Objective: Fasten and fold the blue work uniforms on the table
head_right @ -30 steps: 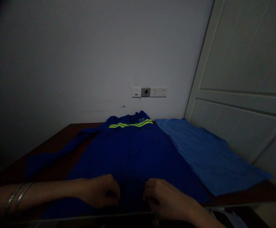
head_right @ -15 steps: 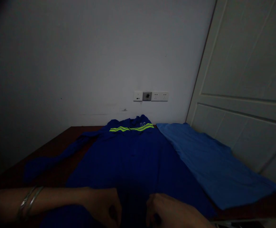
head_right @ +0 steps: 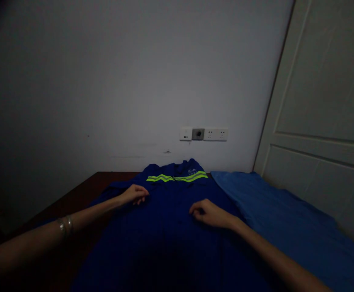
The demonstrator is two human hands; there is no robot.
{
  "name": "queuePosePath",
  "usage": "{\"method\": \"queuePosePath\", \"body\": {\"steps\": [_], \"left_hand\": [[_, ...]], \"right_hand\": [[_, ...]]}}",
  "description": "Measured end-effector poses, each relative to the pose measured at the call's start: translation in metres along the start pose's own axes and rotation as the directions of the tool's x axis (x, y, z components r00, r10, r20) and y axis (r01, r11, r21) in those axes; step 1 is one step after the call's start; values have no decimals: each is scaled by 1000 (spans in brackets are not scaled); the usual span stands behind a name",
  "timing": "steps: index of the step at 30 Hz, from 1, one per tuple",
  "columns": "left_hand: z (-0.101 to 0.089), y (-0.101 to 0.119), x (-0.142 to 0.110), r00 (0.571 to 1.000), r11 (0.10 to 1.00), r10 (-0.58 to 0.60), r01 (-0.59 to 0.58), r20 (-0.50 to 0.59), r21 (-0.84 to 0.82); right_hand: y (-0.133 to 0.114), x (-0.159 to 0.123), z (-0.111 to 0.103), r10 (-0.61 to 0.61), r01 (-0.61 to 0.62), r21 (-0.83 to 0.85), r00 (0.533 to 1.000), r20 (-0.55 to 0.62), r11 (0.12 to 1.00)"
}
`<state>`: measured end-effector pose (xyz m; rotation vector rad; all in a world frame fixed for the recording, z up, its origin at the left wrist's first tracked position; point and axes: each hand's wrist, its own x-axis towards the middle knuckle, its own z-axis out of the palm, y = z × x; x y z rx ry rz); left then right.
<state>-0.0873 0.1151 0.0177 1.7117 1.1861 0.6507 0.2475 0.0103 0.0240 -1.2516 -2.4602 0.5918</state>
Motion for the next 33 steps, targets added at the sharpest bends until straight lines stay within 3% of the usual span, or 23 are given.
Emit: {"method": "queuePosePath", "body": {"steps": [2, 4, 8, 12, 16, 19, 21, 25, 27, 31, 33], "left_hand": [[-26, -4, 20, 988, 1000, -10, 7, -154, -16], [-51, -7, 37, 947, 999, -26, 12, -319, -45], [-90, -10, 61, 814, 980, -125, 14, -567, -196], [-121, -13, 82, 663, 929, -239, -55, -709, -365], [-135, -13, 110, 501, 904, -324, -88, -803, -419], [-118, -10, 140, 407, 895, -377, -72, -832, -441], [-92, -7, 164, 412, 898, -379, -52, -829, -437], [-34, 0, 206, 517, 930, -314, 1, -796, -366], [-13, 1, 221, 564, 954, -265, 38, -782, -296], [-1, -1, 234, 637, 992, -124, 81, -761, -94], [-6, -2, 235, 696, 971, 67, 119, -715, 206]], "right_hand": [[30, 22, -12, 43, -47, -43, 994, -98, 998], [60, 41, -23, 77, -93, -77, 978, -196, 993], [118, 68, -43, 195, -242, -118, 930, -312, 963], [158, 93, -66, 314, -395, -209, 888, -335, 894], [176, 125, -84, 366, -470, -264, 858, -361, 842], [177, 155, -92, 372, -507, -308, 836, -405, 805], [173, 174, -95, 358, -520, -345, 826, -435, 781], [163, 204, -98, 306, -506, -428, 836, -455, 749], [161, 213, -98, 290, -496, -460, 846, -447, 737], [168, 223, -96, 294, -476, -493, 867, -402, 729], [175, 226, -94, 297, -465, -492, 875, -382, 736]]}}
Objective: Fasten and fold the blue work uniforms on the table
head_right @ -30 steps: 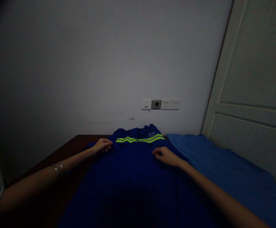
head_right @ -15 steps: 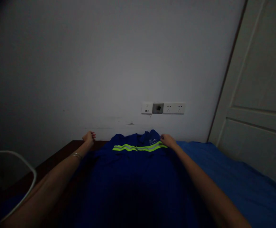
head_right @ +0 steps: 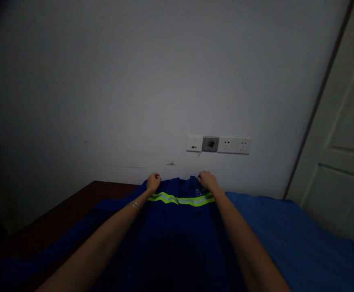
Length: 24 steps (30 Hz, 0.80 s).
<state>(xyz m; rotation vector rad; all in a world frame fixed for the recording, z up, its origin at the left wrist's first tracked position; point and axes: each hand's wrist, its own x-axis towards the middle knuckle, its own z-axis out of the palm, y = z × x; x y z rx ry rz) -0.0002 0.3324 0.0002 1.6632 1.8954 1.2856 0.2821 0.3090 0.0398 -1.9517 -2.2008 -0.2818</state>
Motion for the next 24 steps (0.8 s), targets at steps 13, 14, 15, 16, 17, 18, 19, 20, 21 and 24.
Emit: {"method": "queuePosePath", "body": {"steps": [13, 14, 15, 16, 17, 18, 19, 20, 21, 24], "left_hand": [[-4, 4, 27, 637, 504, 363, -748, 680, 431], [-2, 5, 28, 635, 518, 355, -744, 686, 421], [0, 6, 30, 637, 534, 346, -737, 688, 414], [2, 7, 32, 642, 549, 337, -729, 689, 410], [4, 8, 34, 646, 561, 324, -719, 691, 410], [6, 9, 36, 651, 571, 307, -710, 694, 413], [8, 10, 37, 655, 582, 289, -699, 698, 416], [10, 10, 39, 659, 593, 271, -688, 702, 418], [11, 10, 40, 662, 604, 255, -678, 705, 419], [15, 8, 42, 672, 637, 228, -650, 705, 415]], "right_hand": [[6, 11, 24, 0, -3, 24, 994, 106, 1000], [5, 10, 23, -12, 11, 9, 995, 104, 1000], [5, 10, 22, -29, 29, -4, 994, 103, 1000], [4, 10, 22, -47, 48, -14, 993, 107, 999], [4, 10, 21, -64, 66, -21, 991, 115, 998], [4, 10, 21, -75, 79, -26, 989, 128, 996], [4, 10, 21, -81, 86, -30, 986, 143, 996], [4, 11, 21, -80, 87, -34, 984, 161, 996], [4, 11, 22, -72, 81, -39, 981, 180, 996], [4, 13, 25, -39, 52, -56, 976, 214, 997]]}}
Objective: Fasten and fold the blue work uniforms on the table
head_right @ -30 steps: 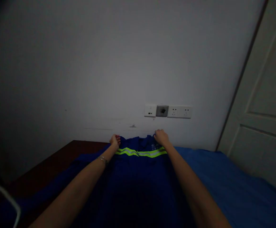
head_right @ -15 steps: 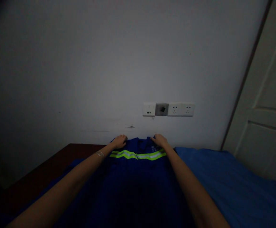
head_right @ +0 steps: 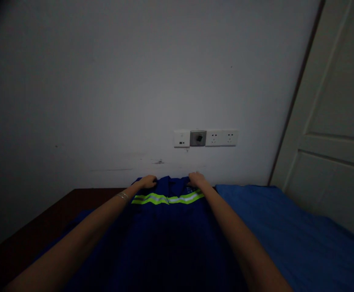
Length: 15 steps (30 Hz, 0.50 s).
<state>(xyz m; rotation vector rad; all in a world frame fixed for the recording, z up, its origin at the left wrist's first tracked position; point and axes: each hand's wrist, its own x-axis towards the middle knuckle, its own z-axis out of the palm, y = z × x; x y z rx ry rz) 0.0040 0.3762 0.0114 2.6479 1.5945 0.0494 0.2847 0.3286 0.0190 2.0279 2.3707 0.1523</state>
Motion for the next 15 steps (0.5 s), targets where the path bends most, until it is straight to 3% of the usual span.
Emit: {"method": "queuePosePath", "body": {"steps": [7, 15], "left_hand": [[0, -1, -3, 996, 996, -25, 17, -88, -84], [-45, -7, -4, 980, 974, -66, 22, -188, -226]], "right_hand": [[-1, -2, 6, 36, -36, 7, 999, -6, 999], [4, 1, -25, 43, -22, 130, 985, -166, 991]]}}
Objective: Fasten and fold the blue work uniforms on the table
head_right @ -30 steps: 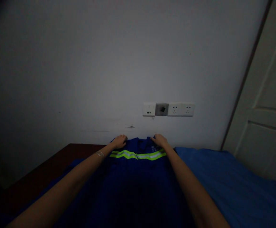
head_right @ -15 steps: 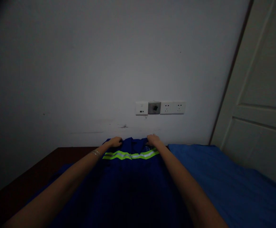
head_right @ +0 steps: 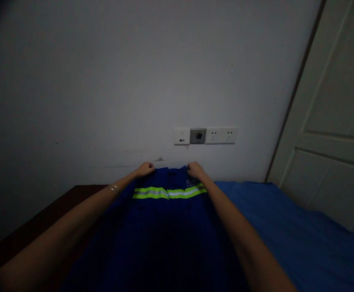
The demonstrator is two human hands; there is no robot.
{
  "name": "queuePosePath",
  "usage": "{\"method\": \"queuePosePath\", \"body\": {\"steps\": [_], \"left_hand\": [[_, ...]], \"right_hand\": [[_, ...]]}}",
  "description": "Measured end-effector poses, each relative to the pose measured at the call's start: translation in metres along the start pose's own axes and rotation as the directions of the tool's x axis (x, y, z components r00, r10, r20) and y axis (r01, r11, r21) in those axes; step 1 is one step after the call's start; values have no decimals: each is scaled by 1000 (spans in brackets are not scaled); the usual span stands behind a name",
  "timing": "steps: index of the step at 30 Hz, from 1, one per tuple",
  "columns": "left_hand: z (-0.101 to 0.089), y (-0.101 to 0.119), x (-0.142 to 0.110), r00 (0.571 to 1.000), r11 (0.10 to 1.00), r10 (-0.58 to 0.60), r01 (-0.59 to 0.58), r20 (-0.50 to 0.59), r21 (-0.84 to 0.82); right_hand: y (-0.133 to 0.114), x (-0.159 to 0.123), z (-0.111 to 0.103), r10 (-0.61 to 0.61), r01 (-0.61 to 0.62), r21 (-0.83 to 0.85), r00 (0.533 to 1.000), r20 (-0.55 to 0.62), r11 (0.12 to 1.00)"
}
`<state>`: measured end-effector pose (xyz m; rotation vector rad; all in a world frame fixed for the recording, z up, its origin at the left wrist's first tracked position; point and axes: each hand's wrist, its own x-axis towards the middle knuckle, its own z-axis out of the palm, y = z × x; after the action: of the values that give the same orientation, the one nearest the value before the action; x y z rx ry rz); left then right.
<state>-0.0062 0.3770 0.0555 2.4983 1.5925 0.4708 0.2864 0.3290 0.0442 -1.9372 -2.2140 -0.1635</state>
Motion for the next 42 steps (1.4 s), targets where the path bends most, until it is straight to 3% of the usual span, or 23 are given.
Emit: {"method": "queuePosePath", "body": {"steps": [6, 11, 17, 22, 27, 32, 37, 42], "left_hand": [[-34, 5, -3, 998, 996, -10, 16, 63, -93], [-54, 8, -2, 986, 983, -26, 55, 163, -174], [-81, 7, -6, 897, 897, 46, 157, 440, -414], [-97, 12, -17, 879, 808, 84, 217, 470, -549], [-96, 20, -16, 933, 784, 88, 151, 349, -602], [-89, 21, -4, 989, 858, 115, -50, 96, -511], [-81, 16, 5, 962, 926, 182, -238, -205, -293], [-79, 17, 6, 954, 968, 46, -116, -298, -222]], "right_hand": [[5, -2, -38, -61, 70, 77, 992, -112, 995], [4, -7, -64, -75, 81, 30, 983, -169, 996], [1, -5, -88, -167, 165, -31, 972, -166, 986], [3, 1, -95, -222, 221, -21, 966, -133, 975], [0, 4, -97, -212, 219, 25, 964, -160, 975], [-7, 1, -98, -147, 153, 8, 963, -227, 988], [-17, -6, -95, -11, -2, -50, 965, -262, 999], [-23, -8, -94, 32, -60, -97, 962, -271, 993]]}}
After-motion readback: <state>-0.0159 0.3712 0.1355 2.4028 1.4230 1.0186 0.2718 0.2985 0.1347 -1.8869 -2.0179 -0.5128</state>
